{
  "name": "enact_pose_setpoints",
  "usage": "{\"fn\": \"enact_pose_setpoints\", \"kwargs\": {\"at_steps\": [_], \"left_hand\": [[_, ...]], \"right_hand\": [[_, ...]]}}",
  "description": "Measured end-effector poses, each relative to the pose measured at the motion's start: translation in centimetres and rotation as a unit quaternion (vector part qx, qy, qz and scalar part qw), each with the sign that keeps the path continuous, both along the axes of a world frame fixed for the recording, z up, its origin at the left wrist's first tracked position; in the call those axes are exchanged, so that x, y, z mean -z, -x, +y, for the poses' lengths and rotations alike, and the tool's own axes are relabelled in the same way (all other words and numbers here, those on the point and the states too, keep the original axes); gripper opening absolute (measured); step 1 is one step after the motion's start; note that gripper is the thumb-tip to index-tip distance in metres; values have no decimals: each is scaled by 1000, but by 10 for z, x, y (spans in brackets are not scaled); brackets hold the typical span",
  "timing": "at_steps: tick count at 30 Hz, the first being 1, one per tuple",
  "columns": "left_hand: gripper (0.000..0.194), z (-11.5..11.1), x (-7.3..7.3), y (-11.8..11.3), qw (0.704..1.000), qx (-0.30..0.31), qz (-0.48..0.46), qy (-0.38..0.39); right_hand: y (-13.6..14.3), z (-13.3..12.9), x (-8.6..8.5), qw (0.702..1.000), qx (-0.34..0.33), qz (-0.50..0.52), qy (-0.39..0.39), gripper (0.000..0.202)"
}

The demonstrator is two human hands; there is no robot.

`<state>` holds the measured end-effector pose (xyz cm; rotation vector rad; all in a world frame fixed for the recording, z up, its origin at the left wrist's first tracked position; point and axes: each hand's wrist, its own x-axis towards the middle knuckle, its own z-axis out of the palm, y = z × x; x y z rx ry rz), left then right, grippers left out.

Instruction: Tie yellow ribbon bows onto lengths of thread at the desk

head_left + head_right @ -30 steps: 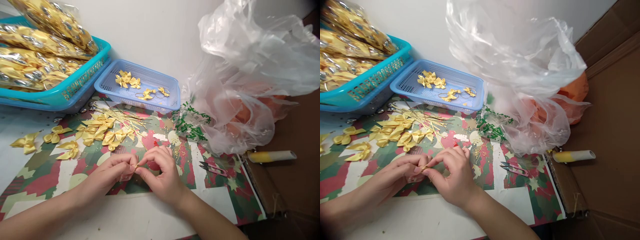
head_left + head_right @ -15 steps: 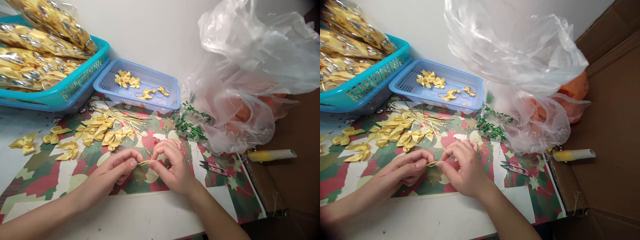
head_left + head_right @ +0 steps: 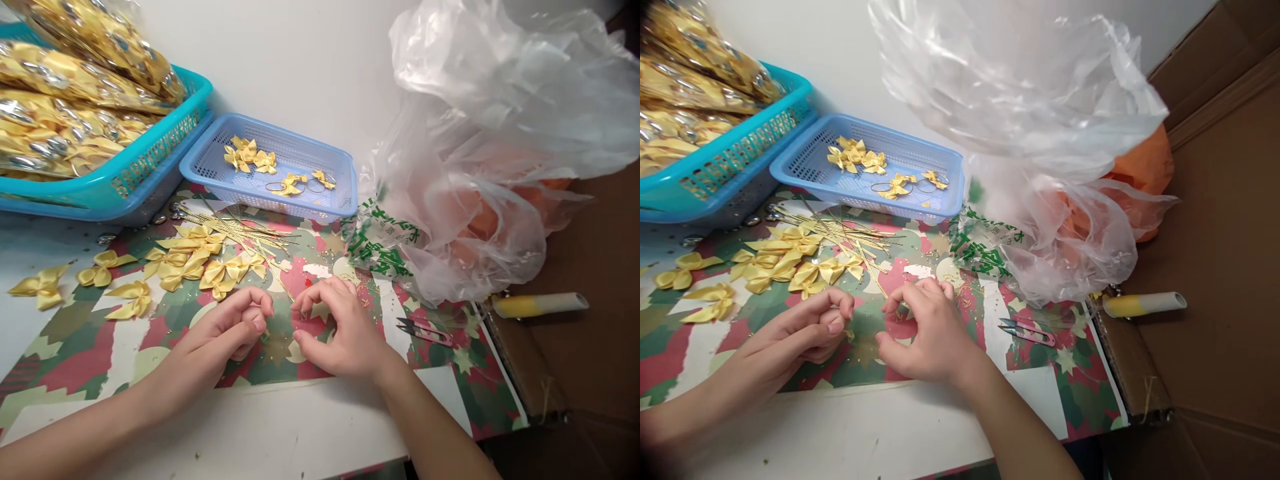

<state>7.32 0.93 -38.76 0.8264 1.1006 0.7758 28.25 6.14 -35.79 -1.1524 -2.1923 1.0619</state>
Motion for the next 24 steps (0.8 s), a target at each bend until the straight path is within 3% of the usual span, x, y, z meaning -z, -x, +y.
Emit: {"fn": "enact_pose_setpoints", "kwargs": {"at_steps": [9, 13, 18, 24], "left_hand": [[28, 4, -9, -6, 994, -36, -103, 27], [22, 5, -9, -6, 986, -50, -154, 39], [22, 8, -12, -5, 981, -67, -178, 38], [20, 9, -13, -6, 980, -75, -179, 44]], "right_hand": [[17, -13, 11, 1000, 1, -2, -10, 33], [25, -18, 17, 998, 32, 39, -39, 22], [21, -14, 11, 997, 38, 59, -14, 14], [17, -12, 5, 998, 15, 66, 16, 20]]}}
